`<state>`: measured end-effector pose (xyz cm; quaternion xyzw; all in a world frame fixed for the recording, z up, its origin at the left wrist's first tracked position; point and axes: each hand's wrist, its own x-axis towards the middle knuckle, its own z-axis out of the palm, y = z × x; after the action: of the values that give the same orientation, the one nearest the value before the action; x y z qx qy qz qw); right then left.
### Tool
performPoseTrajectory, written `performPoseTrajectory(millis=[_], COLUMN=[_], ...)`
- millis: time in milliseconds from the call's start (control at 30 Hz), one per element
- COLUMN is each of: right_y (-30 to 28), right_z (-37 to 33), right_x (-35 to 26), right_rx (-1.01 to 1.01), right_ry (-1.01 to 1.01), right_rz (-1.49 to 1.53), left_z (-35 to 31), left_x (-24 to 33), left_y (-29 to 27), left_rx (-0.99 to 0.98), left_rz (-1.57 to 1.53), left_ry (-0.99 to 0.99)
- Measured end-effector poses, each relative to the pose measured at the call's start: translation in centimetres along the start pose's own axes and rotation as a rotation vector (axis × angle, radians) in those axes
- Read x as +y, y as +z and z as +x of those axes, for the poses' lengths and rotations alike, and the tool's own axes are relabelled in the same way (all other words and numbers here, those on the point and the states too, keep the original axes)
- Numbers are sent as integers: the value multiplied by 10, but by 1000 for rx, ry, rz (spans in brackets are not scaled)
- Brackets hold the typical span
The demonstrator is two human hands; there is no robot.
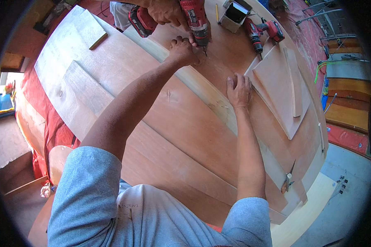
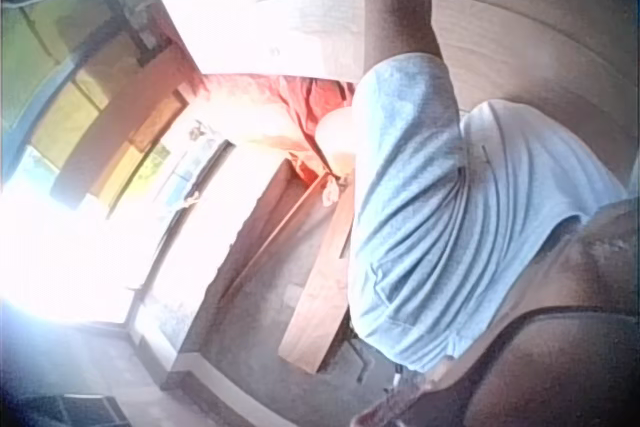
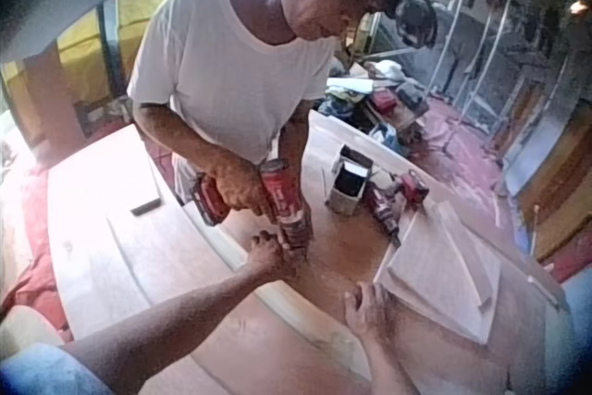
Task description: The person holds a wooden panel against a curved structure, marks it with a pencil, and then holds it steady while another person uses a power drill to fasten it with screws.
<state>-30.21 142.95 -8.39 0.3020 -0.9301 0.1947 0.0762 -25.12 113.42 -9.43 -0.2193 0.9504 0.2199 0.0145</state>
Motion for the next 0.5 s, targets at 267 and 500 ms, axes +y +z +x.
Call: performPoseTrajectory(millis=[267,500], right_y=[3,5], right_z=[1,0], right_x=[2,4], right_rx=[27,38], right_ry=[-25,-29], right_rz=[11,-7], left_z=[-10,-5], left_x=[6,8], left_y=[-15,-14], left_rx=[24,-56], left_rz=[38,144], left_ry=[57,128])
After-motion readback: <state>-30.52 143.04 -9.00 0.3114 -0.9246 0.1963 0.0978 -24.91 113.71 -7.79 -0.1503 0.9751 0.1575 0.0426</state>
